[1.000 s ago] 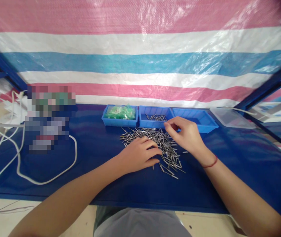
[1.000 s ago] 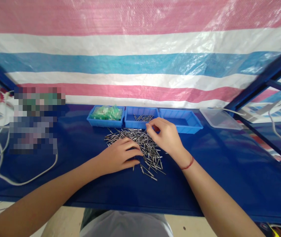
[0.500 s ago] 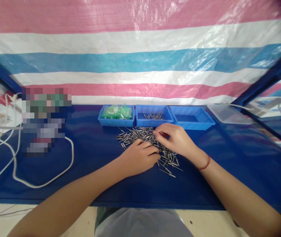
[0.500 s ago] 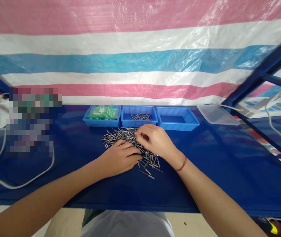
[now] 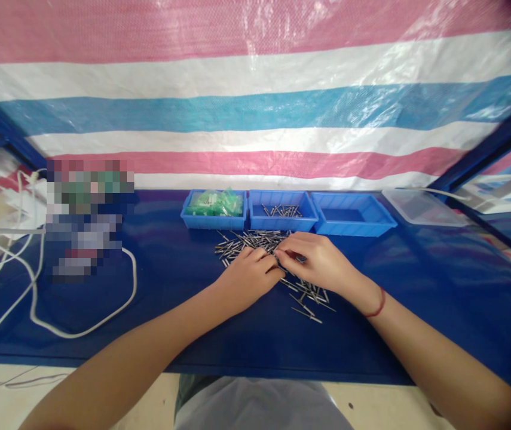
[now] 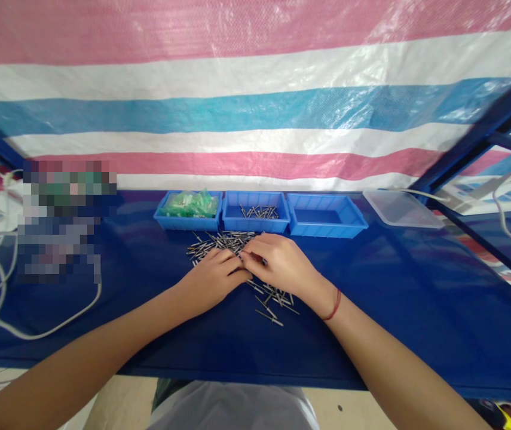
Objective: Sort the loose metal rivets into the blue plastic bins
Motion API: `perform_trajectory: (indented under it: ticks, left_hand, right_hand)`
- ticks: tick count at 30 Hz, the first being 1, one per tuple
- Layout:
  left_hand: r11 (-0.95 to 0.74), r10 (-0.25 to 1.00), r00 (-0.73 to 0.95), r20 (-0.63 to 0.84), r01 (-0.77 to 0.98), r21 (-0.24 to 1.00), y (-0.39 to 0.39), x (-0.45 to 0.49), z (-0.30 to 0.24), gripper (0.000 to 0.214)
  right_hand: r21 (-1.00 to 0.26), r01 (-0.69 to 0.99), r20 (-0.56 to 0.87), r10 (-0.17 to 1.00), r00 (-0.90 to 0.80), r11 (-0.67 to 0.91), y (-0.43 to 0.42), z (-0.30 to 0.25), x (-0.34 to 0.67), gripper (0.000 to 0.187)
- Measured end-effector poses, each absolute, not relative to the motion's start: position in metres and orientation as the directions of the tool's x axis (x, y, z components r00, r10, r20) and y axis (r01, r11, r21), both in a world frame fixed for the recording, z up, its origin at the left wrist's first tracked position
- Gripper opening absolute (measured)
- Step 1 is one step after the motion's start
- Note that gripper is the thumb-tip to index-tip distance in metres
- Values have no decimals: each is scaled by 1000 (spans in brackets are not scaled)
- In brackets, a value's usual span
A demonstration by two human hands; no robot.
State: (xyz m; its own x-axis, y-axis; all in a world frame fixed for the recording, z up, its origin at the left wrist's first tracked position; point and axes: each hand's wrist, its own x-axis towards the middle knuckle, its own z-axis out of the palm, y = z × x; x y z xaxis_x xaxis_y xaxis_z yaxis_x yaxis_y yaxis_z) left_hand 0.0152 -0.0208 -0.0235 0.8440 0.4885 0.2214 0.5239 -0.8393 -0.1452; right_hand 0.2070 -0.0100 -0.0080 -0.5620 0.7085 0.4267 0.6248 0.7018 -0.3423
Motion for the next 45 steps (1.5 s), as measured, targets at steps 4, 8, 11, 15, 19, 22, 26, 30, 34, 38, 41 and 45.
perform_trajectory:
  ticks: [4, 8, 11, 15, 19, 22, 26, 30, 34, 38, 41, 45]
  left_hand:
    - [-821, 516, 826, 229, 553, -143, -20, 15, -25, 22]
    - [-776, 605, 753, 261, 630, -19, -13, 11, -25, 21]
    - [-737, 672, 661, 333, 639, 221, -7, 7, -23, 23]
    - [-678, 734, 532, 422, 548, 490, -3, 6, -21, 27]
    - [-617, 785, 448, 428, 505, 603, -4, 8, -21, 21]
    - [-590, 805, 419, 421, 492, 640, -3, 9, -22, 18]
    - [-568, 820, 400, 410, 480, 668, -2, 10, -24, 19]
    - [-574, 815, 424, 396, 496, 651, -2, 9, -22, 19]
    - [-583, 812, 423, 401, 558, 591, -1, 6, -21, 21]
    - [-596, 796, 408, 447, 659, 459, 0, 4, -20, 21]
    - [-621, 777, 456, 434, 668, 411, -3, 5, -15, 25]
    - [-640, 767, 521, 374, 662, 391, -6, 5, -11, 24]
  right_hand:
    - [-322, 626, 428, 699, -573, 710, -11, -7, 206, 21]
    - [-350, 638, 438, 722, -536, 686, -11, -7, 206, 19]
    - [-429, 618, 440, 750, -494, 659, -12, -7, 205, 18]
    - [-542, 562, 435, 780, -450, 625, -13, -10, 200, 17]
    - [-624, 531, 448, 820, -357, 573, -12, -15, 196, 13]
    - [-687, 513, 422, 857, -295, 515, -11, -18, 195, 13]
    - [-740, 465, 378, 872, -310, 486, -10, -21, 195, 12]
    - [-755, 438, 377, 870, -318, 487, -10, -19, 195, 11]
    - [-757, 447, 401, 879, -259, 477, -11, -17, 196, 10]
    - [-758, 447, 415, 881, -229, 474, -11, -19, 196, 12]
    - [-760, 437, 410, 877, -252, 481, -11, -20, 195, 13]
    - [-732, 454, 441, 862, -252, 507, -13, -18, 194, 12]
